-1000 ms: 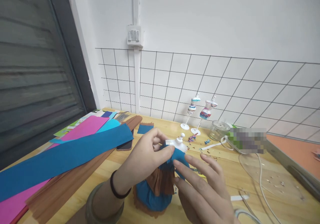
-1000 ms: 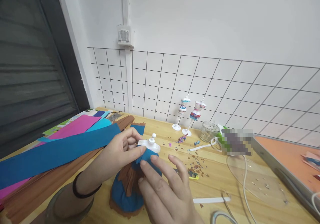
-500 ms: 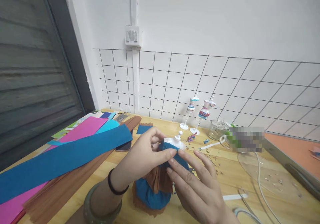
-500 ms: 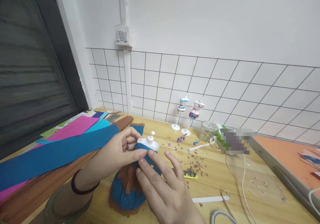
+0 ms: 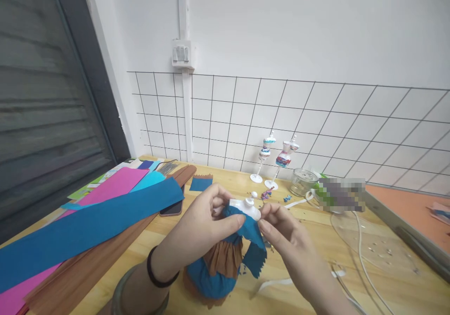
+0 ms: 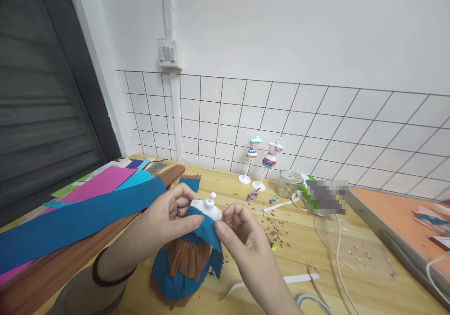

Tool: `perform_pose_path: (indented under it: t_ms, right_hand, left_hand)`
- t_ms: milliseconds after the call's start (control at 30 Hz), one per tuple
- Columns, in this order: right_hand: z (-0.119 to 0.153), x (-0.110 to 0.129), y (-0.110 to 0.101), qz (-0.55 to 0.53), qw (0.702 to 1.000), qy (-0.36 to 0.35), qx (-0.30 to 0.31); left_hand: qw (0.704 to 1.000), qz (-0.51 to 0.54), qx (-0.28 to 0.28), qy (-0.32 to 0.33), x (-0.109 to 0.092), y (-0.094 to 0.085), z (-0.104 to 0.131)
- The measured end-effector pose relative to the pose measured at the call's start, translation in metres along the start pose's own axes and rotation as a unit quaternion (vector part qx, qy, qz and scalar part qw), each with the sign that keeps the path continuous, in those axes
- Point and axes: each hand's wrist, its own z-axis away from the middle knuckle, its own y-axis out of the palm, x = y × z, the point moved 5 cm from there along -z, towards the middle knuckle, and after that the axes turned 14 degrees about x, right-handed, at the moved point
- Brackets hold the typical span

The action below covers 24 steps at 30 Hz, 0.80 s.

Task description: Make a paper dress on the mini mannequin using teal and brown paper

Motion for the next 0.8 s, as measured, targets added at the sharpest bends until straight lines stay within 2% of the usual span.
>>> perform_pose_path:
  t_ms: [100, 167, 333, 467, 633, 800]
  right_hand:
    - [-0.003, -0.006, 0.003, -0.081, 0.993, 0.057, 0.067]
    - [-0.003, -0.006, 0.001, -0.102, 0.988, 0.083, 0.086]
    - [0.001, -0.007, -0.004, -0.078, 0.978, 0.14, 0.13]
    - [0.006, 0.005, -0.012, 0.037, 0.992, 0.099, 0.073]
    - [0.013, 0.028, -0.011, 0.238, 0.971, 0.035, 0.01]
    - [0.017, 0.039, -0.007, 0.281, 0.959, -0.024, -0.003]
  left_hand:
    - [1.0, 0.022, 0.012, 0.006, 0.004, 0.001, -0.001]
    - [0.999, 0.04, 0.014, 0.008, 0.005, 0.002, -0.001]
    - [0.998, 0.055, 0.022, 0.009, 0.006, 0.005, -0.003]
    - [0.999, 0.043, 0.024, 0.006, 0.004, 0.008, -0.003]
    - [0.999, 0.024, 0.018, 0.016, 0.002, 0.01, -0.002]
    - [1.0, 0.013, 0.012, 0.023, 0.002, 0.01, -0.003]
